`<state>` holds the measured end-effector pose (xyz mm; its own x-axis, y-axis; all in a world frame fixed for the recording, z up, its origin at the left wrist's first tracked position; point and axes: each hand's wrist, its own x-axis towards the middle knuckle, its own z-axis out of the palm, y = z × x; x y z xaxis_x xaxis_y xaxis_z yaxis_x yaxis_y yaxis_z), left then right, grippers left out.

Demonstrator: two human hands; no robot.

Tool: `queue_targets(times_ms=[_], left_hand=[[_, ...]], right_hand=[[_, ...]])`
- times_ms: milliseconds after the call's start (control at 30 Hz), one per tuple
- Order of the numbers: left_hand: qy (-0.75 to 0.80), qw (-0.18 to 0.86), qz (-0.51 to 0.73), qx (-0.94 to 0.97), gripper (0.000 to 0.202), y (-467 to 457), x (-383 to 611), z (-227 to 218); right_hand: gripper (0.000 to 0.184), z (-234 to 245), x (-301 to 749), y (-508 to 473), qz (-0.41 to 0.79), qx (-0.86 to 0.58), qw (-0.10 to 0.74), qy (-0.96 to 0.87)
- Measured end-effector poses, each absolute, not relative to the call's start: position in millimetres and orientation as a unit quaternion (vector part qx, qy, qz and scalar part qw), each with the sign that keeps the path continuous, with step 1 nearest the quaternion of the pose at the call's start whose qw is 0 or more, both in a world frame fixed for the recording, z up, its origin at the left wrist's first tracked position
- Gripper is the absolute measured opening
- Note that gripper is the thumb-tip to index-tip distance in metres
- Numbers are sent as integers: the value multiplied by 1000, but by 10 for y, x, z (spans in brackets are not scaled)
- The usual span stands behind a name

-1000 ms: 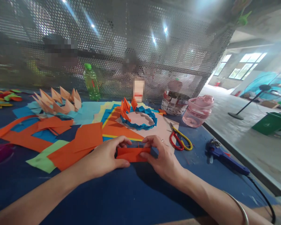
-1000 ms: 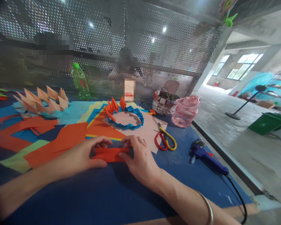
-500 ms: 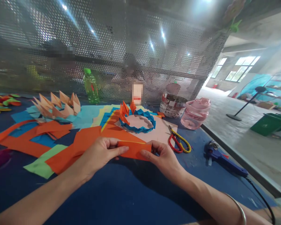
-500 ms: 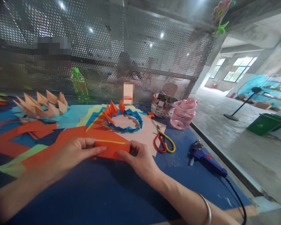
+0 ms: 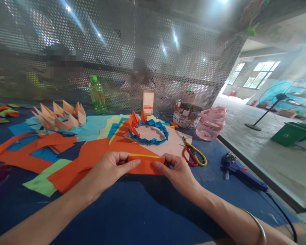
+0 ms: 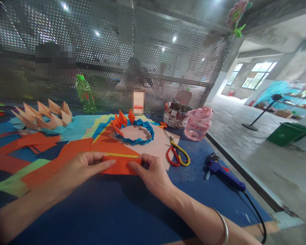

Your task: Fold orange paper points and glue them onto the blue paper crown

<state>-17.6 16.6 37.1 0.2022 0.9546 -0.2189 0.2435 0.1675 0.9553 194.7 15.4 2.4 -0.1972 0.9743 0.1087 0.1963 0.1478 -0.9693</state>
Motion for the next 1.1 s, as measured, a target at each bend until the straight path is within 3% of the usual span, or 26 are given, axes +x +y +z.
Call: queue_targets(times_ms=[167,267,1100], left_hand=[[505,587,337,536,23,160,-158,390],[483,611,335,530,34,158,-156,399],[515,563,353,542,29,176,-122,355]], right_hand=[[37,32,1953,156,449,-472,425,-628],[38,43,1953,140,446,-477,427,-626],[39,99,1933,93,357,-502,419,-667]])
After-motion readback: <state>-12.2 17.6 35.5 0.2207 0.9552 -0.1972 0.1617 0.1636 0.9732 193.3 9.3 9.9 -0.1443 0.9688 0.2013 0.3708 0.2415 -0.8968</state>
